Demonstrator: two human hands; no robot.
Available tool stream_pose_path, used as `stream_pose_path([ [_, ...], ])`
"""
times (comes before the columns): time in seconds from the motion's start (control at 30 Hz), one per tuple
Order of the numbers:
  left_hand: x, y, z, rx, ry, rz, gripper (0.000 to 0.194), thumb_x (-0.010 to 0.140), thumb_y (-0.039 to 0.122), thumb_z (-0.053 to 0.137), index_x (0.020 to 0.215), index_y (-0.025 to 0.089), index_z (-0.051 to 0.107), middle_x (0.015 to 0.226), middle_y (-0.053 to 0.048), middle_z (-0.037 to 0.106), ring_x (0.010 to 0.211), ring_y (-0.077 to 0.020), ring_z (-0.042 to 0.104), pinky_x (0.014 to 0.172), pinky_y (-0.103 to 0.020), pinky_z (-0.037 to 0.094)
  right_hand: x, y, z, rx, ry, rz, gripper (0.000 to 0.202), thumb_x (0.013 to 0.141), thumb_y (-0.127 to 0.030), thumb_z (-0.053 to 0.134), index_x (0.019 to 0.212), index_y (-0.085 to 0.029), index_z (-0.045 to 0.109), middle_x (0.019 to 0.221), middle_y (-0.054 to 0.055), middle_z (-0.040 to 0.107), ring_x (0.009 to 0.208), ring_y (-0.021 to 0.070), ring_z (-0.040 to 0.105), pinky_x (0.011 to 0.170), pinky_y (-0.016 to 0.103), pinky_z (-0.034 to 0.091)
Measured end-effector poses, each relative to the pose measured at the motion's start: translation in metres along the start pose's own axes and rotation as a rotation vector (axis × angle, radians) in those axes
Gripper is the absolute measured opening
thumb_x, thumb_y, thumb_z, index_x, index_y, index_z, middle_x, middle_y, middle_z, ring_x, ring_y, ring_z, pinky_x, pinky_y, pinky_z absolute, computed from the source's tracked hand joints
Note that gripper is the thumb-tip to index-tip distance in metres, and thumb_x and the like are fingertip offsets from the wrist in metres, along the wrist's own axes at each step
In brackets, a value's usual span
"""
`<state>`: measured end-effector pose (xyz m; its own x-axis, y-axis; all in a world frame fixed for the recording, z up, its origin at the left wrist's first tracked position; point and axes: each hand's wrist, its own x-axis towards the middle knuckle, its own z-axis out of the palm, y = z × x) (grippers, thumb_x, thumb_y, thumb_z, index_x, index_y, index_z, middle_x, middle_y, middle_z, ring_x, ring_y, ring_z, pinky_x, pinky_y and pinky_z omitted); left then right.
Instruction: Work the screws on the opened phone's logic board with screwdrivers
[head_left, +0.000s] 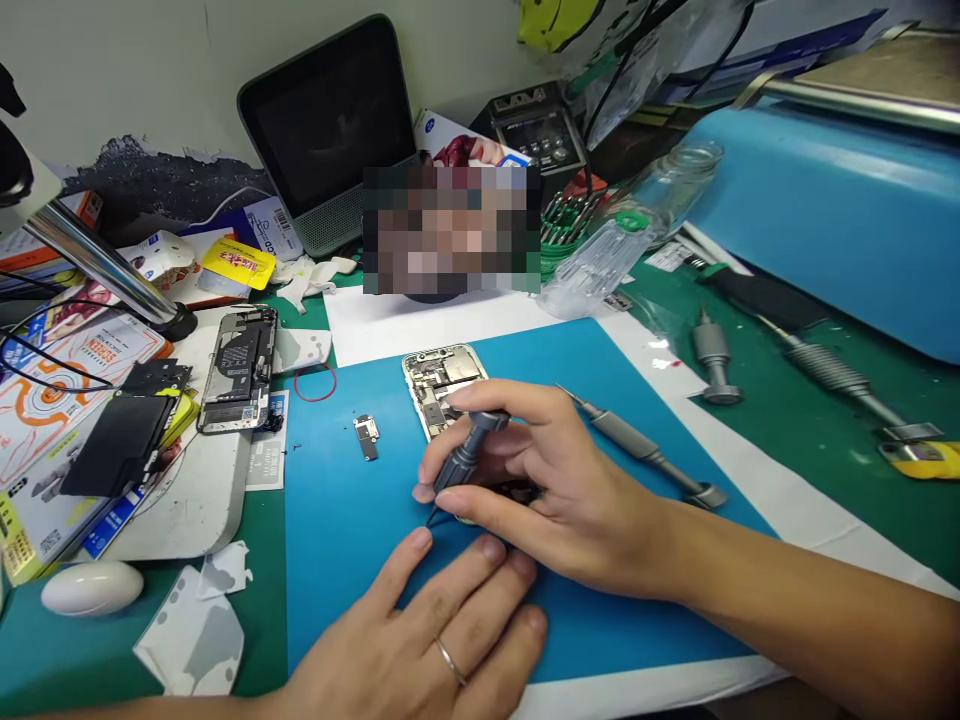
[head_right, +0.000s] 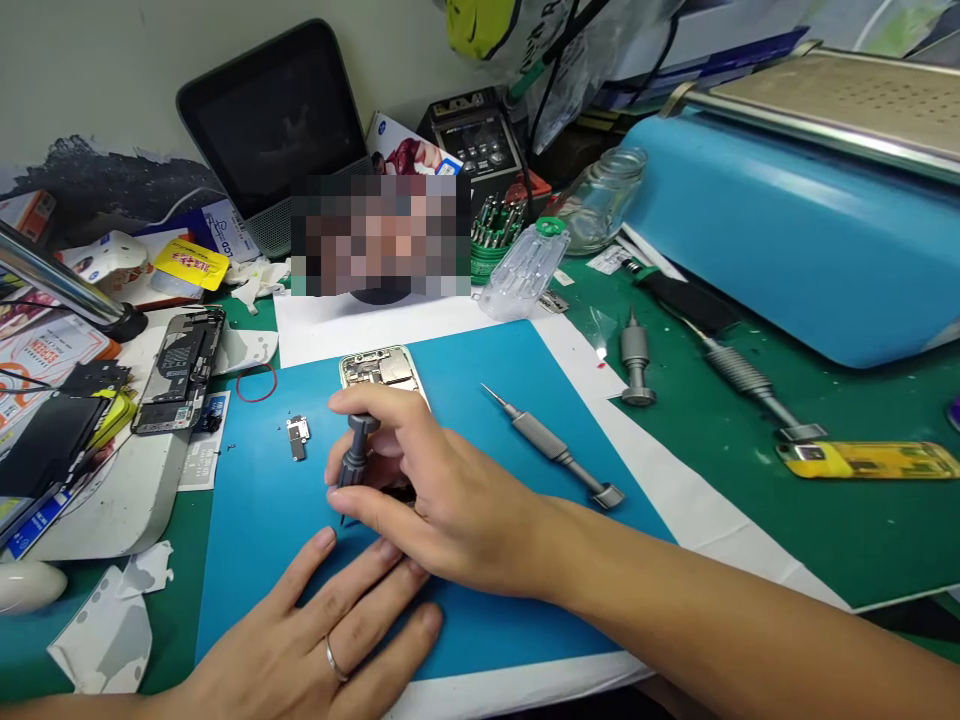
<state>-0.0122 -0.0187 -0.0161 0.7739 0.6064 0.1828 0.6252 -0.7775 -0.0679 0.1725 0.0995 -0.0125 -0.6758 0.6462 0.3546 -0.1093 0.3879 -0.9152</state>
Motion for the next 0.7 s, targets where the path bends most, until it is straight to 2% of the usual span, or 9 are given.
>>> stream_pose_path([
  [0.07, 0.0021, 0.0003, 0.0001, -0.032, 0.031, -0.012, 0.04, 0.104, 0.024, 0.055, 0.144, 0.021, 0.059, 0.159, -0.007, 0.048, 0.152, -0.027, 0.033, 0.13, -0.051, 0.002, -0.0005, -0.0005, -0.0001, 0.012, -0.028, -0.005, 0.052, 0.101, -0.012, 0.057, 0.137, -0.036, 0.029, 0.104, -0.001, 0.065, 0.09, 0.0139, 0.074, 0.076, 0.026, 0.066],
  [0.27, 0.0034, 0.0005, 0.0015, -0.038, 0.039, -0.027, 0.038, 0.105, 0.029, 0.055, 0.142, 0.023, 0.06, 0.152, -0.007, 0.056, 0.142, -0.0292, 0.045, 0.124, -0.047, 0.021, -0.0003, 0.0019, -0.0008, -0.032, -0.054, -0.038, 0.05, 0.101, -0.012, 0.057, 0.136, -0.036, 0.03, 0.106, 0.0, 0.063, 0.09, 0.0129, 0.073, 0.078, 0.026, 0.065],
  [0.5, 0.0003, -0.0021, 0.0043, 0.013, 0.059, 0.013, 0.038, 0.107, 0.037, 0.054, 0.142, 0.022, 0.06, 0.148, -0.007, 0.06, 0.14, -0.0295, 0.048, 0.123, -0.049, 0.024, 0.0004, 0.0036, -0.0024, -0.108, -0.062, -0.06, 0.048, 0.102, -0.013, 0.056, 0.139, -0.031, 0.03, 0.103, 0.002, 0.063, 0.089, 0.0139, 0.073, 0.078, 0.027, 0.065],
  [0.7, -0.0025, -0.0008, 0.0069, 0.061, 0.036, 0.032, 0.043, 0.108, 0.039, 0.051, 0.146, 0.02, 0.055, 0.155, -0.011, 0.053, 0.144, -0.031, 0.045, 0.121, -0.049, 0.031, 0.0015, 0.0025, -0.0037, -0.151, -0.056, -0.079, 0.05, 0.102, -0.015, 0.058, 0.141, -0.031, 0.031, 0.104, 0.002, 0.063, 0.087, 0.0146, 0.073, 0.076, 0.027, 0.065],
])
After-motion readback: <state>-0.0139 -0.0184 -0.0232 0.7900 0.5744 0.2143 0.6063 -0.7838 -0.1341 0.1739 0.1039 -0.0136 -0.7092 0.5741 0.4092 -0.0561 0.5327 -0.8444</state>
